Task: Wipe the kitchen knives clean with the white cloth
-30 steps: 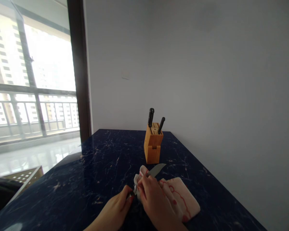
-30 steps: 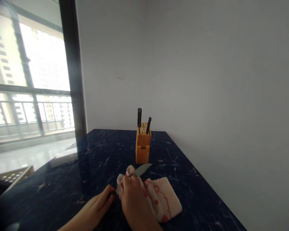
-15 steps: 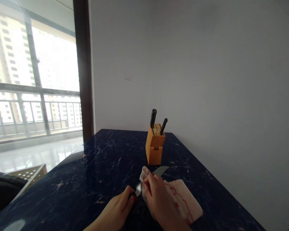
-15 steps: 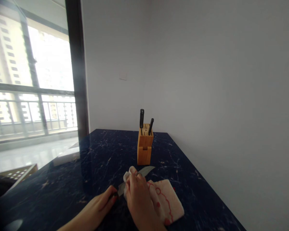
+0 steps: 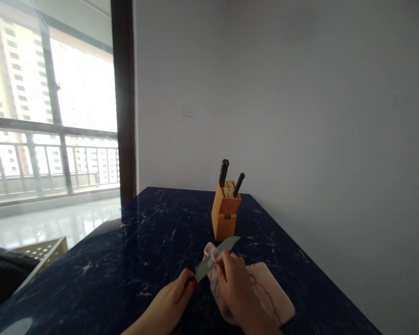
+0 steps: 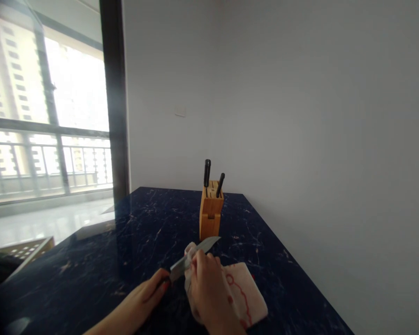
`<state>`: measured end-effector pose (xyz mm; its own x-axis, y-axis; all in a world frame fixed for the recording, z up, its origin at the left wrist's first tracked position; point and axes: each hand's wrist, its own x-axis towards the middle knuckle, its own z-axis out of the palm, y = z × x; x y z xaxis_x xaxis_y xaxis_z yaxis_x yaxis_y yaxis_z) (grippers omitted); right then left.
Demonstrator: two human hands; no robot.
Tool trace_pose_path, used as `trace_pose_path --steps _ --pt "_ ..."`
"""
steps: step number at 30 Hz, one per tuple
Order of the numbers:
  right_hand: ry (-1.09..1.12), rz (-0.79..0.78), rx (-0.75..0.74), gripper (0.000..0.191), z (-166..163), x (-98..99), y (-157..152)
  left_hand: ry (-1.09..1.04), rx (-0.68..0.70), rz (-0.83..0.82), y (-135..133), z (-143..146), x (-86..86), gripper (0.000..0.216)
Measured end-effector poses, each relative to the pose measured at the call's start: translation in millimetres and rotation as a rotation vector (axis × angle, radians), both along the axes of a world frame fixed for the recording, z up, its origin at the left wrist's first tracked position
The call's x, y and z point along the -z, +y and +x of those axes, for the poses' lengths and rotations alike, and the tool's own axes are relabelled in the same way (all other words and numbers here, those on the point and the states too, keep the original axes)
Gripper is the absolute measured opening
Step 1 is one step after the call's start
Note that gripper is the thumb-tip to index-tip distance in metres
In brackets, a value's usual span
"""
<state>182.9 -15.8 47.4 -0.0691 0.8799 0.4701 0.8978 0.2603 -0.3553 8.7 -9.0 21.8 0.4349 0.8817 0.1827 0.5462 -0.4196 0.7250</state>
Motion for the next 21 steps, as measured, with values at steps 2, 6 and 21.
trace_pose_path --steps 2,6,21 --pt "0.025 -0.012 0.000 0.015 1.4 -1.1 0.5 -0.007 0.004 -0.009 -0.9 0.2 -2.8 0.021" --pt "0.004 0.017 -0.103 0.014 -3.8 1.2 -5.3 -0.055 0.010 -0.044 -3.2 -0.8 -6.6 0.024" --pt "0.030 -0.020 0.003 0.015 -3.1 2.3 -3.2 -0.115 0.034 -0.102 -1.8 -2.7 -6.6 0.027"
